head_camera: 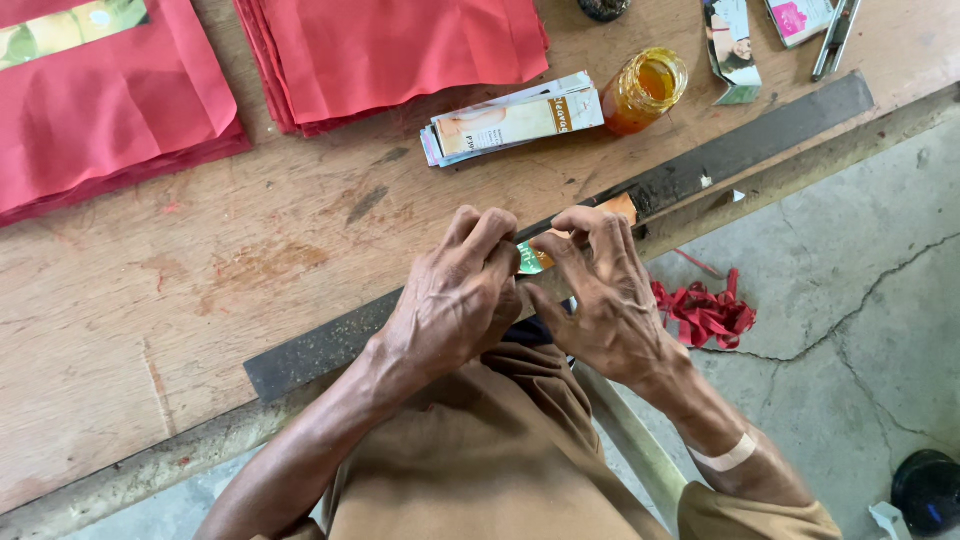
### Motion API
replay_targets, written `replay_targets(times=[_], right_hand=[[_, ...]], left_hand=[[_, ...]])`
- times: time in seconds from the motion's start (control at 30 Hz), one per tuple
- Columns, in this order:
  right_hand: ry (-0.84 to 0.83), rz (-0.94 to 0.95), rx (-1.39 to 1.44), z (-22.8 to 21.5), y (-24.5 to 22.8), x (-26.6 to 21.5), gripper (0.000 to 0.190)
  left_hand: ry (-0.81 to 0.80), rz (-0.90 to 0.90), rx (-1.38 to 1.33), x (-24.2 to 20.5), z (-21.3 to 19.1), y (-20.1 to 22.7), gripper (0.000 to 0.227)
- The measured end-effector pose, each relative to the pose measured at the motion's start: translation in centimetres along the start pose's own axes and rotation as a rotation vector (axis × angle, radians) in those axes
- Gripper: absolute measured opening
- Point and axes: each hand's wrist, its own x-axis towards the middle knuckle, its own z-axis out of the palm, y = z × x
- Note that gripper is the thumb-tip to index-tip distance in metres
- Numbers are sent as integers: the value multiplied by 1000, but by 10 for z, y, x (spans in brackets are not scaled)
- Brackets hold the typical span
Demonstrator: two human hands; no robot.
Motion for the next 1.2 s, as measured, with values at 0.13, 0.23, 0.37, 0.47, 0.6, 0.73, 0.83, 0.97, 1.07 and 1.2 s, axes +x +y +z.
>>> replay_targets(times=[0.13,0.23,0.37,0.47,0.6,0.73,0.83,0.97,1.07,1.2], right_hand=[[30,-30,14,3,-1,7,33],[23,-26,-57,-4,1,16,20],[-10,37,-187,-41,7,20,15],[-11,66,-239,-76,11,19,15],[53,116,-414,-108,7,8,13],[268,231,-83,-125,1,-10,10],[332,141,14,-125,1,-10,9],[352,236,59,-111,-4,5,9],[342,226,75,-105,-13,15,11],[319,235,169,-101,-17,25,11]], left_hand=[[51,34,-14,3,-6,6,33],[140,41,-60,1,-8,9,39],[250,-10,94,2,-16,-14,39],[178,-78,325,10,-29,-57,34],[180,33,665,29,-36,-112,52],[144,72,639,33,-39,-138,56],[122,-6,544,33,-40,-145,45],[281,74,440,35,-44,-149,38],[347,112,459,41,-53,-149,31],[225,75,507,41,-67,-136,12]])
